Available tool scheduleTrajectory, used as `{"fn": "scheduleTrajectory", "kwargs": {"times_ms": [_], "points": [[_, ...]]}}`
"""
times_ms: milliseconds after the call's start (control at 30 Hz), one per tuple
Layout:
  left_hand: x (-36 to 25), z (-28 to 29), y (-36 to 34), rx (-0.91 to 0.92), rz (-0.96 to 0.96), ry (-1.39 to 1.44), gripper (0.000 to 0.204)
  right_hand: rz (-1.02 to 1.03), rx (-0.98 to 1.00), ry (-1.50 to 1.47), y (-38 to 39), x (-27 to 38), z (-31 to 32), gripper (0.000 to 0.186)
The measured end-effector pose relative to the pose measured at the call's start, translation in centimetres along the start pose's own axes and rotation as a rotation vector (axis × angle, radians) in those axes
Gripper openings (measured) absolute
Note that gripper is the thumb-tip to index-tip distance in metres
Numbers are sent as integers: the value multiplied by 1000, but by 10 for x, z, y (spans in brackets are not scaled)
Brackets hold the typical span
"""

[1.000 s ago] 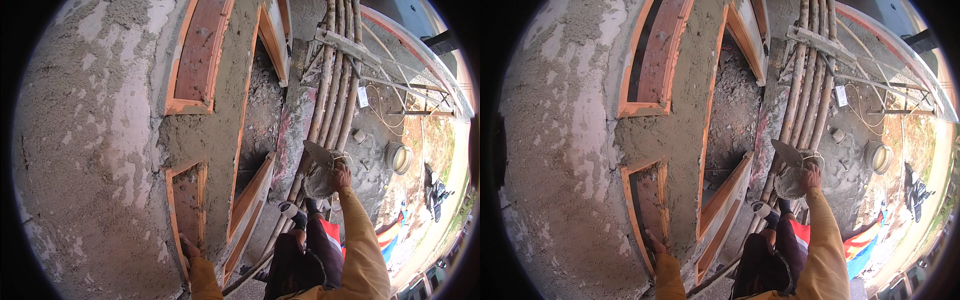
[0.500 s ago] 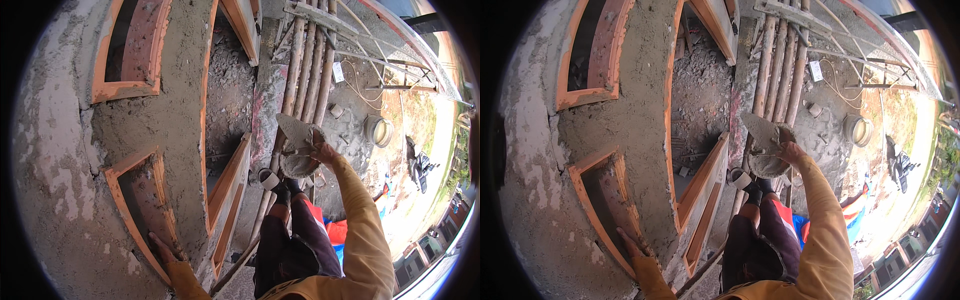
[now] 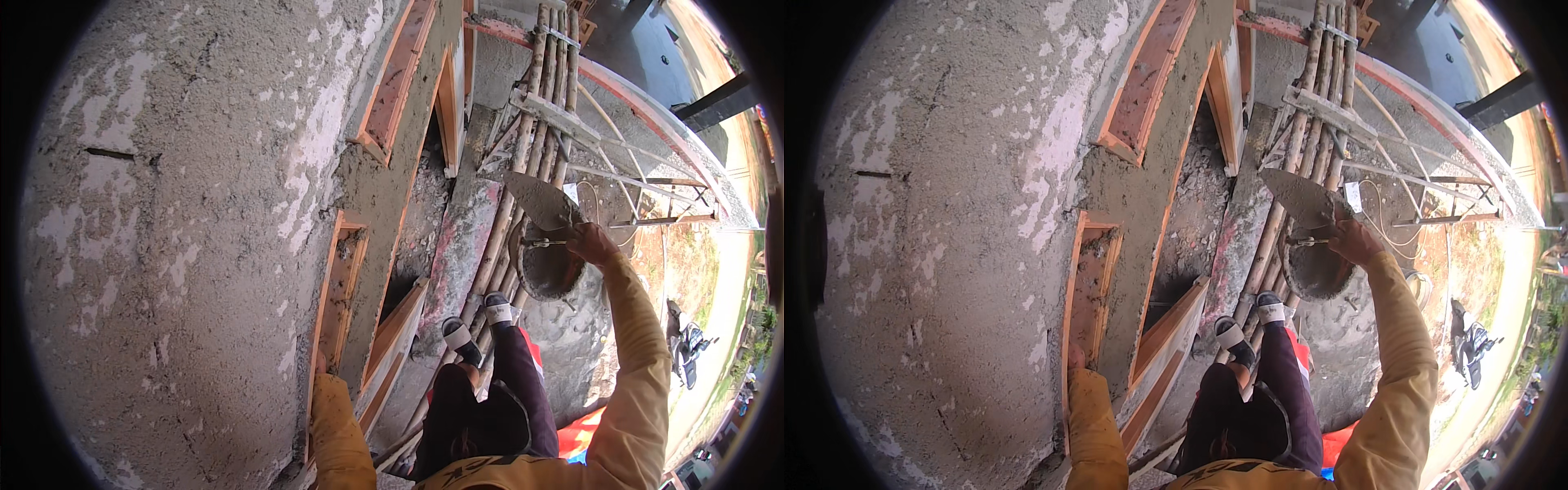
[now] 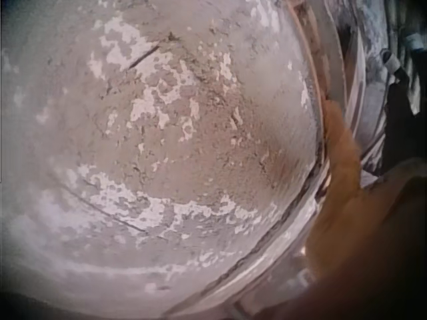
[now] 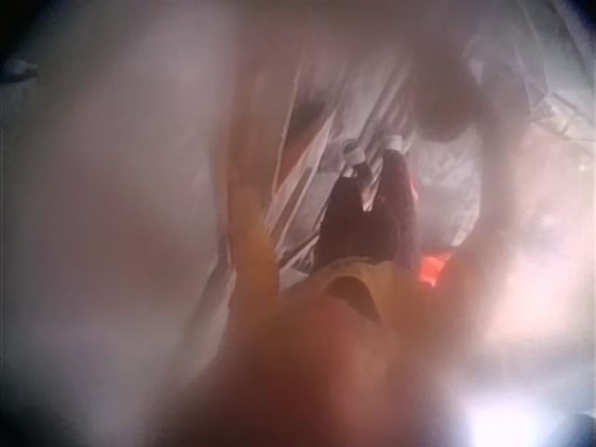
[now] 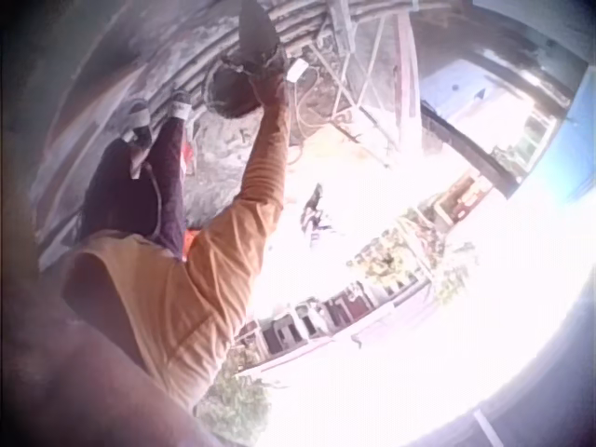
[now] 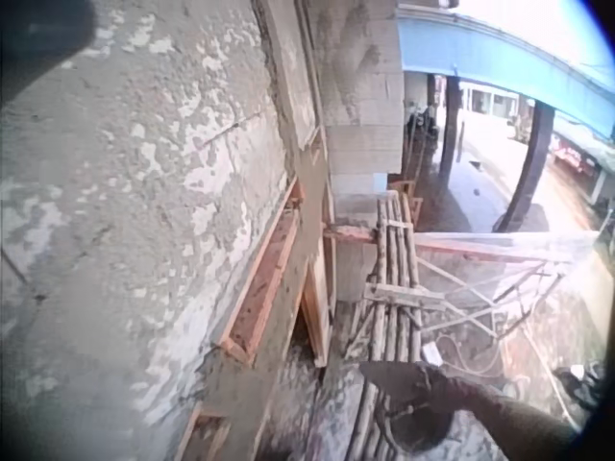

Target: The person scoops wet cement from a bucket with a trowel and applies it to a wall section framed with wooden strips. They repeatedly smooth and level the surface using a flat float, working along the vertical and horizontal edges of the frame.

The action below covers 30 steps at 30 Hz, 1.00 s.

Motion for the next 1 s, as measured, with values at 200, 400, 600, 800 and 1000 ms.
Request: {"fn": "scheduleTrajectory", "kwargs": {"times_ms": [200,400,600,800,1000], "points": [[-22,7,2,-38,23,-45,58,103,-44,199,-84,-62,-29,30],[-56,-11,0,-107,85,-127,58,-69,-34,57,-154,-67,-7,26],[-103,-52,-14,-126,140,-191,58,-202,-75,-82,-230,-121,-12,32],[-129,-50,-22,-161,166,-258,58,-168,-127,73,-247,-132,81,31],[-147,-81,-37,-170,128,-299,59,-259,392,541,-260,-177,93,35]]}}
Point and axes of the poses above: each hand's wrist, its own y-axis away from the middle knuckle, its own z-axis out of the back of the hand, x = y × z, the point moved 5 cm from there along -y, towards the middle knuckle, and after that the axes turned 3 degrees about y, right-handed, at the moved point
